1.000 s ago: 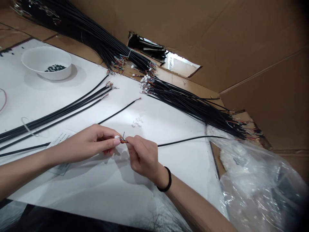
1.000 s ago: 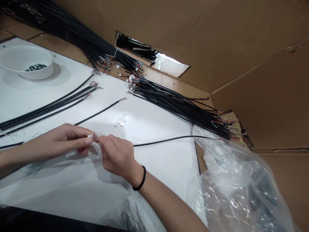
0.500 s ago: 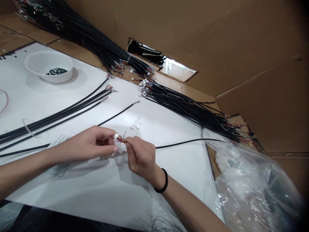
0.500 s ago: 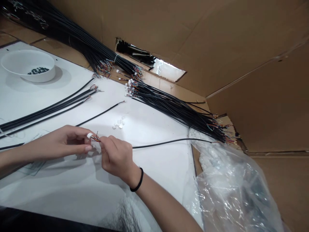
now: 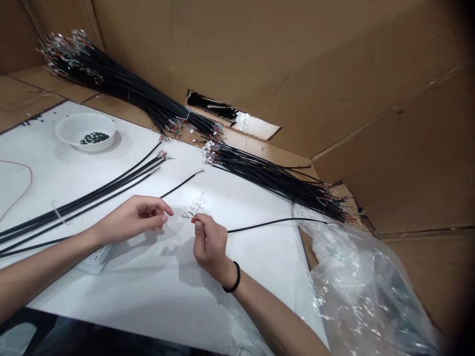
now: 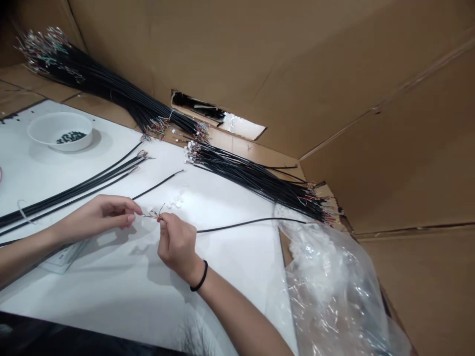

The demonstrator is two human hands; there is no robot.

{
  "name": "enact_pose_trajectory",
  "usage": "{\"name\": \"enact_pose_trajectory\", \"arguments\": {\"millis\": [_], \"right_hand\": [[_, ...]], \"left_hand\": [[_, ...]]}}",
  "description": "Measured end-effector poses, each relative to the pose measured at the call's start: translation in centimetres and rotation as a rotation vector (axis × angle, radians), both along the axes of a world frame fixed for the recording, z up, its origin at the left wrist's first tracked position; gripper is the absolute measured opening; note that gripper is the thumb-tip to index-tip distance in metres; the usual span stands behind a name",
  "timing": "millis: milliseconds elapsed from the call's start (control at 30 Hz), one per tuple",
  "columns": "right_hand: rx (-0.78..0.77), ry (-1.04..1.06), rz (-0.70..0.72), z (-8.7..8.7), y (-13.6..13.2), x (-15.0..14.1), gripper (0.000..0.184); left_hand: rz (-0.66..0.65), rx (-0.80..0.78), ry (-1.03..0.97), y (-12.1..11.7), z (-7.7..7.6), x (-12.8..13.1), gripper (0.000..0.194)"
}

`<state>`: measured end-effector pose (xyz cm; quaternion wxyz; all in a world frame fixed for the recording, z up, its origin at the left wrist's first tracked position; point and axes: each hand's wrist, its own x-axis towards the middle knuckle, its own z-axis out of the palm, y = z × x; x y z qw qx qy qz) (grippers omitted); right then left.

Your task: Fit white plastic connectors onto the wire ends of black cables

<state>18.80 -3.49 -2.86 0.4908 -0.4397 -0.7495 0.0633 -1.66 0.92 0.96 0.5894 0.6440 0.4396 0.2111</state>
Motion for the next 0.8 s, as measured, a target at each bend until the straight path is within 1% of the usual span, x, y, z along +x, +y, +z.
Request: {"name": "enact_pose_trajectory", "arguments": {"millis": [133, 200, 333, 400, 533, 633, 700, 800], "right_hand": [[-0.182, 0.110, 0.021, 0.2, -0.1, -0.2, 0.020], [-0.291, 0.201, 0.025, 0.4, 0.0, -0.2, 0.022], [-0.623, 0.590, 0.064, 0.5, 0.8, -0.2, 0.027], [-0.720, 0.718, 0.096, 0.5, 1.3, 0.0, 0.030], [-0.782, 0.810, 0.112, 0.4, 2.1, 0.4, 0.032], [-0.789, 0.856, 0.104, 0.2, 2.2, 0.3, 0.034], [-0.781, 0.865, 0.099, 0.1, 2.0, 0.2, 0.036], [-0.764, 0.862, 0.092, -0.1, 1.8, -0.1, 0.037]], "left_hand": [[-0.004, 0.017, -0.007, -0.1, -0.3, 0.1, 0.021], [-0.025, 0.009, -0.006, -0.2, -0.4, 0.1, 0.022], [-0.068, -0.019, -0.003, -0.4, -0.8, 0.2, 0.022], [-0.079, -0.025, -0.003, -0.5, -1.0, 0.1, 0.022], [-0.078, -0.016, 0.004, -0.4, -1.4, 0.3, 0.020], [-0.062, 0.022, 0.037, -0.3, -1.6, 0.7, 0.022], [-0.062, 0.099, 0.115, -0.3, -1.6, 1.1, 0.026], [-0.066, 0.305, 0.287, -0.2, -1.7, 1.7, 0.030]]}}
